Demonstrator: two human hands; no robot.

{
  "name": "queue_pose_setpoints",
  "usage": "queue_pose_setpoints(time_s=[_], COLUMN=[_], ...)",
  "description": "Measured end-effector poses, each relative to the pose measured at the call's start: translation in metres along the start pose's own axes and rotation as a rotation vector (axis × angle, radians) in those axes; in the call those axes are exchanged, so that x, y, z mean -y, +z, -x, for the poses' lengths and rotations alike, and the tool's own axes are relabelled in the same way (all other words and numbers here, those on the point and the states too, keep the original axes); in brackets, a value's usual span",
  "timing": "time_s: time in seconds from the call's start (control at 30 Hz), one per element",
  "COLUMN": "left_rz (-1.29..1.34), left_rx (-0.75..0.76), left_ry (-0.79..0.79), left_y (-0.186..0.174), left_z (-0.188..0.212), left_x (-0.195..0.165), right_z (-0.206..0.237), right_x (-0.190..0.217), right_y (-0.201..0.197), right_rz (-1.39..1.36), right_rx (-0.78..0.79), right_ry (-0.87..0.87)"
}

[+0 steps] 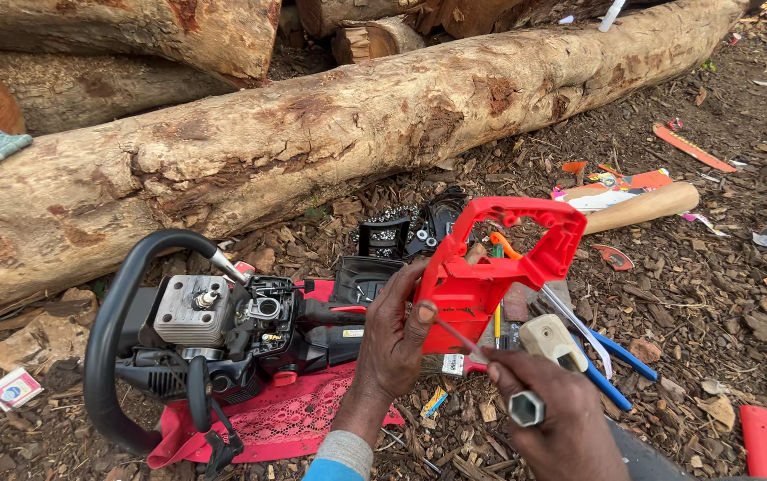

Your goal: The person is repairing a red plastic chainsaw part using a metal tool. They repeatedly scrape and clean the interior surfaces of the part while holding it in their hands.

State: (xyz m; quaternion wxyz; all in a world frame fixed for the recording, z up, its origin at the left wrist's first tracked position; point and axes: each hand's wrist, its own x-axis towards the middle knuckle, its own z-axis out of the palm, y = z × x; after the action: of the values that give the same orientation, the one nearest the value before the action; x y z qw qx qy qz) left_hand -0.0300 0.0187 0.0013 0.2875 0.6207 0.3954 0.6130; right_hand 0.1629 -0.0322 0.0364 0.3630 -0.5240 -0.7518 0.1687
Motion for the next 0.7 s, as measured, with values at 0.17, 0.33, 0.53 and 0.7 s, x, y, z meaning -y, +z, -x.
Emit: queue_pose_setpoints(time_s=[0.17, 0.33, 0.53, 0.7], left_rz=[-0.003, -0.032, -0.051, 0.018], left_rx=[0.025, 0.001, -0.033, -0.102], left_ry=[0.080, 0.092, 0.086, -0.077], left_y=[0.001, 0.002, 0.002, 0.018], left_z=[-0.001, 0.002, 0.003, 0.007], left_x=[-0.001, 0.001, 0.007, 0.023], right_z=[-0.004, 0.001, 0.005, -0.004], right_x=[-0.004, -0.006, -0.005, -0.010], right_y=[-0.003, 0.006, 0.009, 0.002], right_rz=[0.081, 0.080, 0.080, 0.056], right_rx=[0.124, 0.001, 0.029, 0.091], right_ry=[0.226, -0.069, -0.158, 0.103])
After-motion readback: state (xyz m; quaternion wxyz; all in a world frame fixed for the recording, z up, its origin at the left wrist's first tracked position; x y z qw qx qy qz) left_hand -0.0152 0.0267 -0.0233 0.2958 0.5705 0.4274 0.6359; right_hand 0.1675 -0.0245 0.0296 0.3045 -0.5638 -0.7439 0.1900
